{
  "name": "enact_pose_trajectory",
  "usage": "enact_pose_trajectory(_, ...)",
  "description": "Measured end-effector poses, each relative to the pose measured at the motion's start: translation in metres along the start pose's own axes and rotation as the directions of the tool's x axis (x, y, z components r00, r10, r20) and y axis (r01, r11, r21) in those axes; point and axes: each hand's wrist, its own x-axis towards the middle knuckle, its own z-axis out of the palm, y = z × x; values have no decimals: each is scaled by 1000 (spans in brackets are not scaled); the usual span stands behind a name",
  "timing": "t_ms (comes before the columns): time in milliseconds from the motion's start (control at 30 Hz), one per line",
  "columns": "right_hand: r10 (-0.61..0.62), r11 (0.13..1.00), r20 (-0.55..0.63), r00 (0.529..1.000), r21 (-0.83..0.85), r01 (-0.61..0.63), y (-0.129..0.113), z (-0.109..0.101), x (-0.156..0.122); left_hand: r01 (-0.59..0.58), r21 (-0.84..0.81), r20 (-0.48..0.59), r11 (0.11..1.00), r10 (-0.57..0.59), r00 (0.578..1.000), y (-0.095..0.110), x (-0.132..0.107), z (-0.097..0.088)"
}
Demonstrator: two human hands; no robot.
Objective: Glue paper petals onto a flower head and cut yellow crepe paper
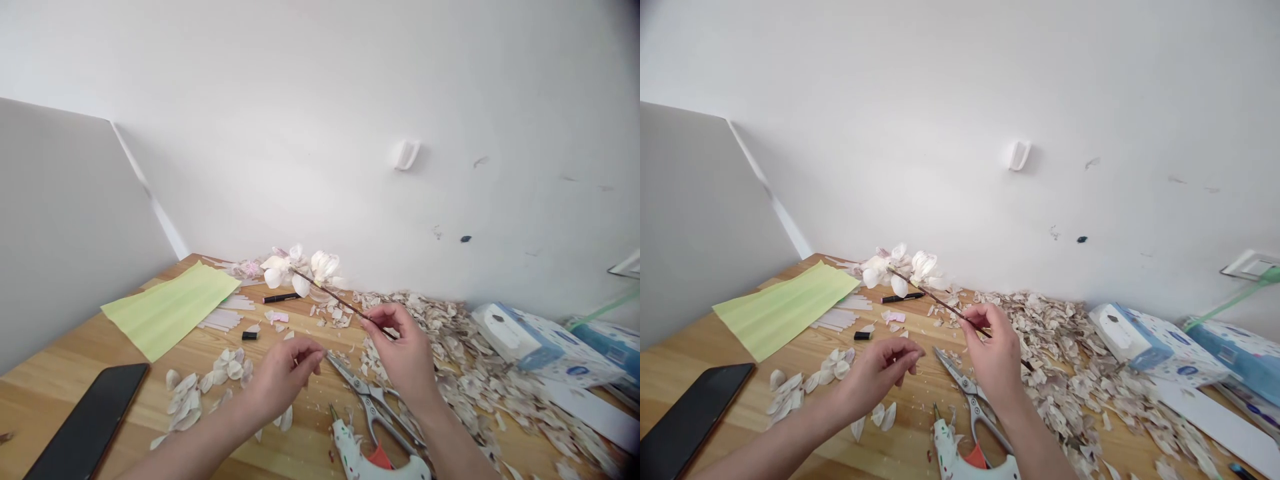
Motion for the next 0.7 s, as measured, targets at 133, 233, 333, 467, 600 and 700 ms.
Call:
enact_pose_trajectory(133, -73, 997, -16, 997, -29, 73, -6, -2, 0, 9, 46, -16, 999, -8, 1000, 4, -5, 6)
enact_pose_trajectory(233, -206, 969, -29, 978, -143, 200, -6, -3, 1, 15, 61, -19, 998, -14, 1000, 4, -7, 8)
enact_pose_trajectory(333, -263, 941, -11, 965, -223, 254, 2, 1, 2, 49, 34, 11, 998, -49, 999, 0, -8, 8)
enact_pose_trajectory(467, -239, 937, 6, 971, -261, 232, 23, 13, 2, 94, -28, 48, 995, -92, 995, -11, -12, 7)
enact_pose_trajectory(600, -225, 932, 21, 974, -288, 221, 39, 24, 2, 86, -52, 77, 995, -82, 994, -21, -16, 4)
enact_pose_trajectory(700, -232, 925, 45, 972, -299, 235, 43, 27, 3, 118, -123, 91, 985, -107, 990, -30, -18, 2)
